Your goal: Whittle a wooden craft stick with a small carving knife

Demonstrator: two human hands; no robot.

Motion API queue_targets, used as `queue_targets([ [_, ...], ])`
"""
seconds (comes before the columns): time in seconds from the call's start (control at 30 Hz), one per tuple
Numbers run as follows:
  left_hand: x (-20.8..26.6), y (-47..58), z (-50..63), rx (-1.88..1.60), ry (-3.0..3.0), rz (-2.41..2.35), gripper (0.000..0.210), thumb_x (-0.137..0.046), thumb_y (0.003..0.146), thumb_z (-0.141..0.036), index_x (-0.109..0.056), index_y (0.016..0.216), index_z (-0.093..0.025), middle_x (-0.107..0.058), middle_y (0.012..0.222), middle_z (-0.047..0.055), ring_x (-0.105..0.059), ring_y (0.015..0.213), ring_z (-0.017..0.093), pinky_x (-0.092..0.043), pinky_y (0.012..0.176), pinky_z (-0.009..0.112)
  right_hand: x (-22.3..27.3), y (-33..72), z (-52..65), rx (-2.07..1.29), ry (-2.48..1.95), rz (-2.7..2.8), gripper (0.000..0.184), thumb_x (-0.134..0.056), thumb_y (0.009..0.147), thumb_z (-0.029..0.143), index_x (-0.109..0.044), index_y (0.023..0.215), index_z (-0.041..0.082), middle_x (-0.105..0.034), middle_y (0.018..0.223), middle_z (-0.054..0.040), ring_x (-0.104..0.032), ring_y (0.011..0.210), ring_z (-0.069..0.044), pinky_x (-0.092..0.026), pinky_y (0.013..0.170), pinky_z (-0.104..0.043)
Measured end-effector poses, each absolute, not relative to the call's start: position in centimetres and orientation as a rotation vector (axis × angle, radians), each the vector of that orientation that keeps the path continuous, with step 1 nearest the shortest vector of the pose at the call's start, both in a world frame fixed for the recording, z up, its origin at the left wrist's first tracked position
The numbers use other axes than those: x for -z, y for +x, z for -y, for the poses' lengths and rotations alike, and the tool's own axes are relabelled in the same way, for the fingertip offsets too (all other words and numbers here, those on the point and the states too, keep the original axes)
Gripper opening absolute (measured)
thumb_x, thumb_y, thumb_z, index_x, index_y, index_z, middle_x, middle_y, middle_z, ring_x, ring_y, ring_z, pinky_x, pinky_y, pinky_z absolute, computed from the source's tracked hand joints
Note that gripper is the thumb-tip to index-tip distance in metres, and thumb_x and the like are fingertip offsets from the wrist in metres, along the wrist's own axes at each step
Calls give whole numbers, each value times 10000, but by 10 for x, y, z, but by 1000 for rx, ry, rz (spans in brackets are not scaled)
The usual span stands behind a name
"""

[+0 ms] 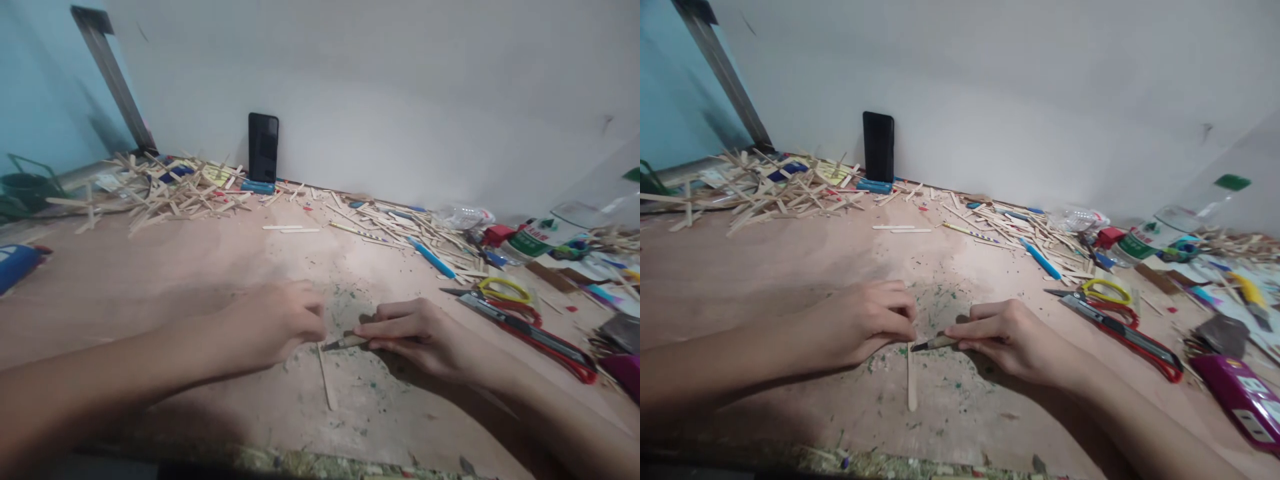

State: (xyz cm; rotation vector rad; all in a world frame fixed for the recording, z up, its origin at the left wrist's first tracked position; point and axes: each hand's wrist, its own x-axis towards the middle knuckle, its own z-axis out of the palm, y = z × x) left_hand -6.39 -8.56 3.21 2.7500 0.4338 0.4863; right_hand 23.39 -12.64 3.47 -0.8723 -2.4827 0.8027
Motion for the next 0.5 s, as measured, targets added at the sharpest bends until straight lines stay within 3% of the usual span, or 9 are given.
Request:
queue_targets([
  [0.33,-27,-63,81,-499,2809,-347,124,-696,1017,-83,-754,958,-175,-745,978,14,-704,969,180,-609,918,367,-36,228,133,-708,-882,2528,438,-488,1195,427,-844,1311,200,-731,842,-86,-639,678,-142,-458,622,-251],
  [0.5,-29,-65,82,-455,2850,-332,94,-694,1032,-119,-758,996,-179,-752,1006,24,-700,979,185,-593,925,369,-46,226,134,-767,-972,2512,357,-557,1166,369,-852,1291,213,-830,918,-98,-747,762,-159,-527,657,-229],
])
